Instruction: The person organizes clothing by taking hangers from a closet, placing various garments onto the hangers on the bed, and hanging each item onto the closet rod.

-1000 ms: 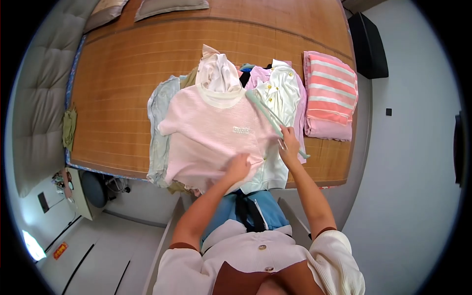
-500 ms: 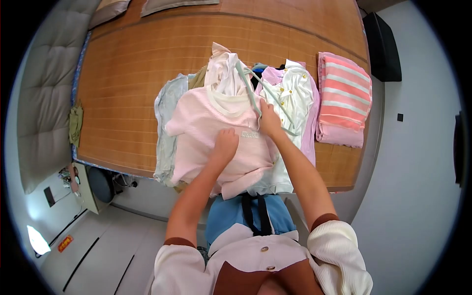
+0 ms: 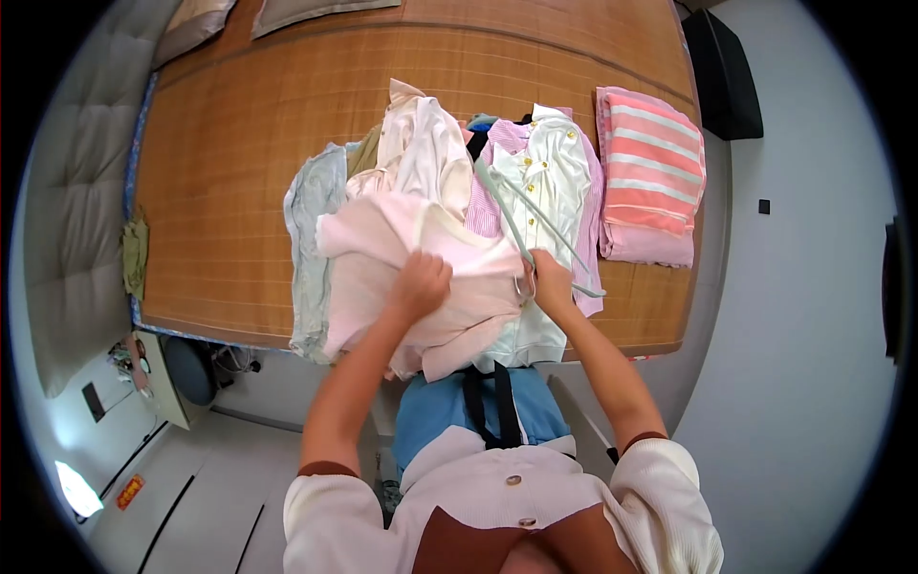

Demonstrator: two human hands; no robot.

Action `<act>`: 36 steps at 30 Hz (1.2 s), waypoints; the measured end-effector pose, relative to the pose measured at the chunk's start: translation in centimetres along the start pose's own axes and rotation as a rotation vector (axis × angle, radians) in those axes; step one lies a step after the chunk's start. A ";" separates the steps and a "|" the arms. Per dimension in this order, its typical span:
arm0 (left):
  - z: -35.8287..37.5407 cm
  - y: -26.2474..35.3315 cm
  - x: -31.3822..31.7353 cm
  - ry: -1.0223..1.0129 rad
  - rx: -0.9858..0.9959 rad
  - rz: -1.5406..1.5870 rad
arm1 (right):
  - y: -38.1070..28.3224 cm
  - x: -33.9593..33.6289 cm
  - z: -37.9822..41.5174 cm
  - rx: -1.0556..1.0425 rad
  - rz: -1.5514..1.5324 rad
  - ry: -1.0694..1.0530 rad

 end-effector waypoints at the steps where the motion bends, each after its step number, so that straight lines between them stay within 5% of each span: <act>1: 1.9 1.6 0.2 0.030 -0.004 0.012 | 0.2 0.4 1.2 -0.008 0.051 -0.032; 7: 9.1 1.4 3.1 0.231 -0.319 -0.060 | 0.6 5.5 5.6 -0.028 0.071 -0.186; 11: 9.1 -0.9 2.5 0.287 -0.555 0.077 | -0.6 -0.9 4.3 0.037 -0.018 0.255; 14: 8.1 -2.4 0.1 0.466 -0.666 0.035 | -0.7 -5.7 3.6 0.171 -0.241 0.307; 17: 7.0 -3.4 0.0 0.381 -0.765 -0.079 | -2.0 -8.7 3.7 0.047 -0.334 0.287; 23: 7.3 -6.5 2.6 0.373 -0.788 -0.011 | -3.5 -9.6 5.5 -0.057 -0.324 0.168; 26: 7.9 -6.3 1.2 0.569 -0.705 0.245 | -3.2 -8.8 6.4 -0.037 -0.313 0.148; 33: 6.4 1.2 -5.1 0.707 -0.503 0.489 | -7.1 -8.3 5.5 -0.145 -0.379 0.192; 36: 5.7 3.0 -6.1 0.761 -0.595 0.655 | -10.3 -8.3 5.2 -0.228 -0.393 0.173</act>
Point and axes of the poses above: each hand's wrist, its own z-axis away from the middle knuckle, its own x-axis out of the palm, y = z × x, the point moved 7 cm from there along -z, towards the middle knuckle, and after that the axes turned 14 degrees about z, right-handed, at the moved point
